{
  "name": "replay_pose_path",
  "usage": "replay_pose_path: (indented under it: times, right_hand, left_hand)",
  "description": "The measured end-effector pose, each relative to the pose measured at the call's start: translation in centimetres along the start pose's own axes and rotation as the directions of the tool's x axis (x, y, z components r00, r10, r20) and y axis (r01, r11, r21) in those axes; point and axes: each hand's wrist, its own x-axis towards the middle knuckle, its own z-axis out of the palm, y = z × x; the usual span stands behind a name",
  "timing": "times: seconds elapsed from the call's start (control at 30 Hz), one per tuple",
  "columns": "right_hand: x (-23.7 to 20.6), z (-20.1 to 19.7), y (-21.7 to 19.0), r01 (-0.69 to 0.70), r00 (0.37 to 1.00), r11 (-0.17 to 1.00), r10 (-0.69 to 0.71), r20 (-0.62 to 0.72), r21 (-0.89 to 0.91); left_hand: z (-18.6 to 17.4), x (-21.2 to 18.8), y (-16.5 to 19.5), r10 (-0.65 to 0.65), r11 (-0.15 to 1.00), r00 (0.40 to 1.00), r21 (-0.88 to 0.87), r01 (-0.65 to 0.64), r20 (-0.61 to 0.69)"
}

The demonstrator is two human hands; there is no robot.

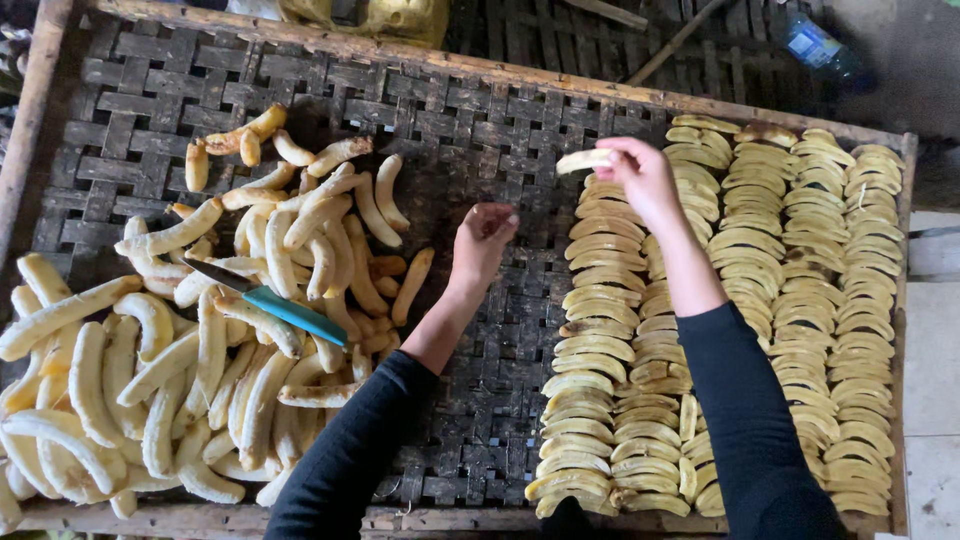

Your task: The person sits on the floor in front of a woven bamboo tray and peels bananas with a small knife, dropping the peels into a basin beside them. They place each peeled banana in neat rows on the right side of the tray, occasionally setting the knife down to arrange the bananas by hand.

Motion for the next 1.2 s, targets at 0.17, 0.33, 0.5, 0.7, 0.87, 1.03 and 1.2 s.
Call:
replay_pose_path:
  times: [0.17, 0.33, 0.5, 0.7, 0.87, 1.03, 1.2]
  right_hand:
    - [2.7, -4.3, 2.7, 0.050, 0.981, 0.979, -0.085, -0.176, -0.195]
    - [2.4, -4.4, 3.7, 0.081, 0.980, 0.950, -0.131, -0.148, -0.301]
    - [2.3, -3.4, 2.2, 0.126, 0.975, 0.949, -0.172, -0.140, -0.288]
    - [1.5, -2.1, -0.5, -0.048, 0.981, 0.936, -0.021, -0.191, -0.348]
    - [1.0, -1.5, -1.2, 0.030, 0.978, 0.925, -0.104, -0.178, -0.378]
    - [1.0, -1.7, 0.0, 0.131, 0.889, 0.866, -0.319, -0.329, -0.483]
    - [-0.1, -5.2, -1.6, 0.250, 0.669, 0.856, -0.490, -0.558, -0.452]
  left_hand:
    - [-0.1, 0.1, -0.9, 0.002, 1.000, 1.000, 0.000, -0.002, 0.020]
    - [0.0, 0.0, -1.0, -0.006, 0.999, 0.999, -0.054, 0.008, 0.038]
    - [0.0, 0.0, -0.5, -0.007, 1.000, 1.000, -0.017, 0.008, 0.030]
    - [0.2, -0.3, 0.2, -0.006, 1.000, 1.000, -0.026, 0.007, 0.023]
    - [-0.1, -0.7, 1.6, -0.066, 0.998, 0.998, -0.016, 0.066, 0.024]
    - [-0.4, -0.9, 2.5, -0.044, 0.999, 0.999, -0.012, 0.044, 0.010]
    - [-0.2, -1.0, 4.7, 0.019, 0.998, 1.000, -0.064, -0.019, -0.009]
